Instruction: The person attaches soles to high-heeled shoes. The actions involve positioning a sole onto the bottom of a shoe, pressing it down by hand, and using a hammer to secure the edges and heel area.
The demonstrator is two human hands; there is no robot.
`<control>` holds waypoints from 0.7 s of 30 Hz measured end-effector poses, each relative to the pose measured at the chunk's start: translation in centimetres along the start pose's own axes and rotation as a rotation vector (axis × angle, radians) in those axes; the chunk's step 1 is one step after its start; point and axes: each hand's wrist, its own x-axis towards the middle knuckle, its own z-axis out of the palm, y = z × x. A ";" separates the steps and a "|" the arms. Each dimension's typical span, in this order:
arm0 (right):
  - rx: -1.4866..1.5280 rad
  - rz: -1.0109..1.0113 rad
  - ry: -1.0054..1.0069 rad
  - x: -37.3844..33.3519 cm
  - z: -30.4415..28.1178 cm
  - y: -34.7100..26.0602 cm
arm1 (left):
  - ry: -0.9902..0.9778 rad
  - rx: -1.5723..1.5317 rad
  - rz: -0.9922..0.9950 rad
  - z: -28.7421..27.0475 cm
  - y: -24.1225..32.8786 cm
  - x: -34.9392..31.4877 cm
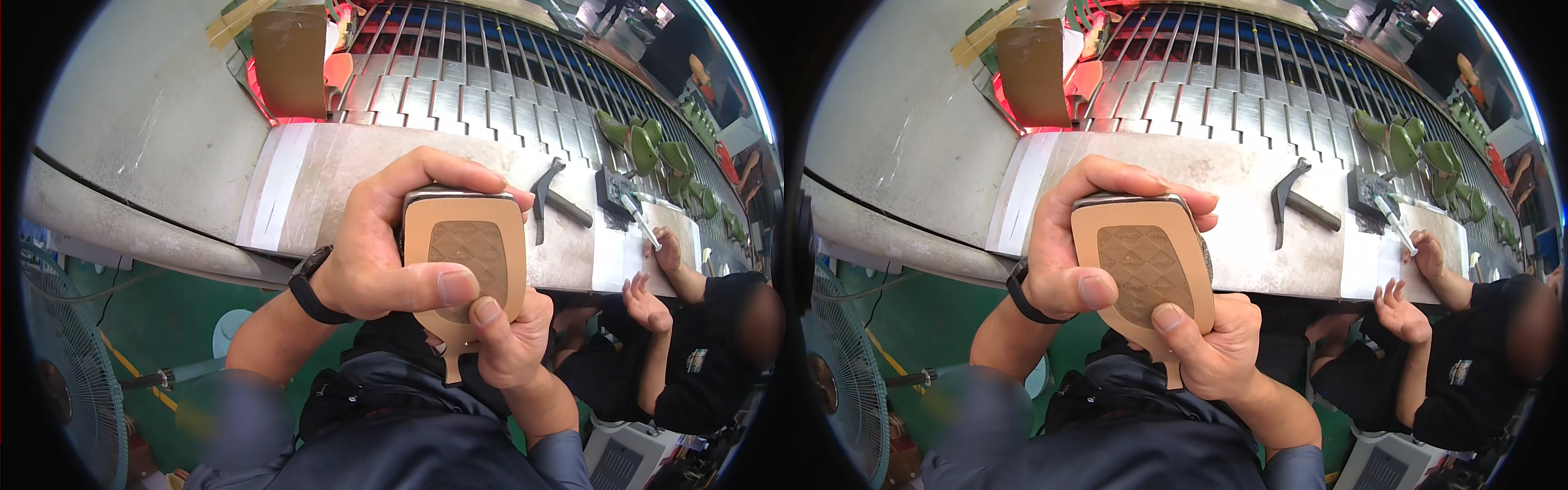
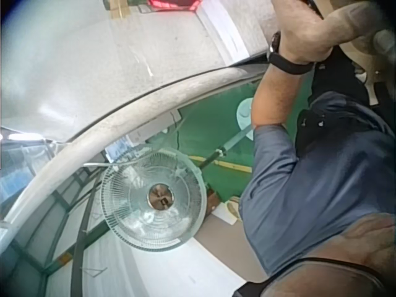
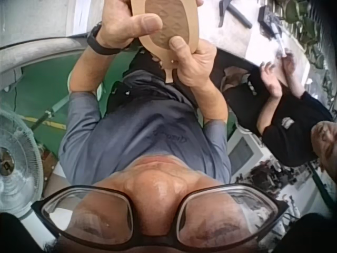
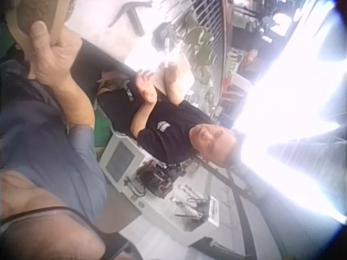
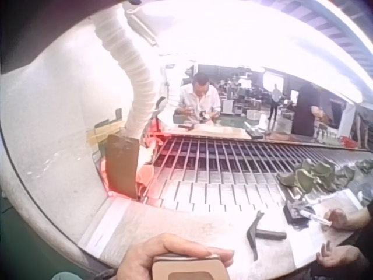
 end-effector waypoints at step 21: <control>-0.010 0.049 0.005 0.4 -0.2 -0.8 | -0.031 0.114 -0.063 0.2 0.9 0.9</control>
